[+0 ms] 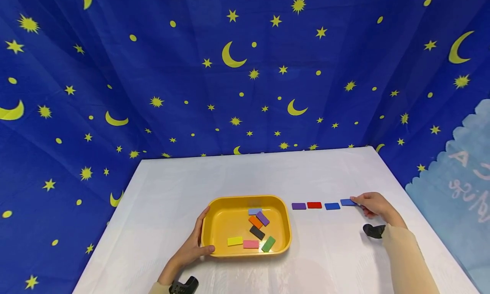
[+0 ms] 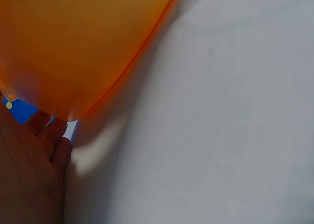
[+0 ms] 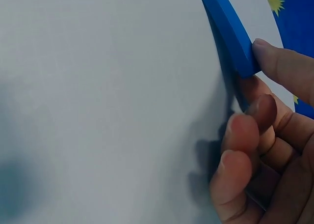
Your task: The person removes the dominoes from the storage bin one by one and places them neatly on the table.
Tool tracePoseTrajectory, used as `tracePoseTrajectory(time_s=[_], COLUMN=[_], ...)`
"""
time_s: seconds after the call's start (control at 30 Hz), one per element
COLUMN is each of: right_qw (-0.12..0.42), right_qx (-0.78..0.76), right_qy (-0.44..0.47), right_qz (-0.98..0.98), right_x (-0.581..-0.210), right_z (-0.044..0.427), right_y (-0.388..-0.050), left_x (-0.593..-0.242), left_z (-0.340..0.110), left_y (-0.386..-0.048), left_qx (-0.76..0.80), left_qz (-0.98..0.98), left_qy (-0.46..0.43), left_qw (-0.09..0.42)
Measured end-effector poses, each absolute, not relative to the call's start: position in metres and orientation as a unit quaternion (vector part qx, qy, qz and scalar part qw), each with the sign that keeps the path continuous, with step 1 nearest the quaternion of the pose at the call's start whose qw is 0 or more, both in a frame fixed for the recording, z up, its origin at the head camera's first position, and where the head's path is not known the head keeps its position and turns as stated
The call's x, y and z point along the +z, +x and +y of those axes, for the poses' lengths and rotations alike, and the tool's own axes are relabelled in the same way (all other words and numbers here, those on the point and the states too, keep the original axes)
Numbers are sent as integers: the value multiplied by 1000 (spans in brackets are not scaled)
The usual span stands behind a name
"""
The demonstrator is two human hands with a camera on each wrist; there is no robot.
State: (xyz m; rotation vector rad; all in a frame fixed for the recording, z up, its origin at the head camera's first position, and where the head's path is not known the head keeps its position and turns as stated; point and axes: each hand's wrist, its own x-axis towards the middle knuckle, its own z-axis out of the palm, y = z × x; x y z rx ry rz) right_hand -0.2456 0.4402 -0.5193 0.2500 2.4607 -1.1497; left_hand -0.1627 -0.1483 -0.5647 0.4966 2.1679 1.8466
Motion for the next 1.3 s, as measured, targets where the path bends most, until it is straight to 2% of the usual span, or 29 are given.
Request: tracePoseTrajectory(time_s=[0.87, 1.1, 1.3], right_qw=[213, 174, 114], right_qx=[-422, -309, -183], right_qy=[94, 71, 30], right_qz=[876, 932, 976], right_x=[-518, -505, -478], right_z=[440, 429, 380], right_y=[-245, -252, -256], left_x=[-564, -565, -566], left_z=[-149, -149, -150], left_y=[-162, -163, -163], left_qx=[635, 633, 630], left_qz=[740, 742, 746], left_qy=[185, 187, 181], left_qw=[127, 120, 119])
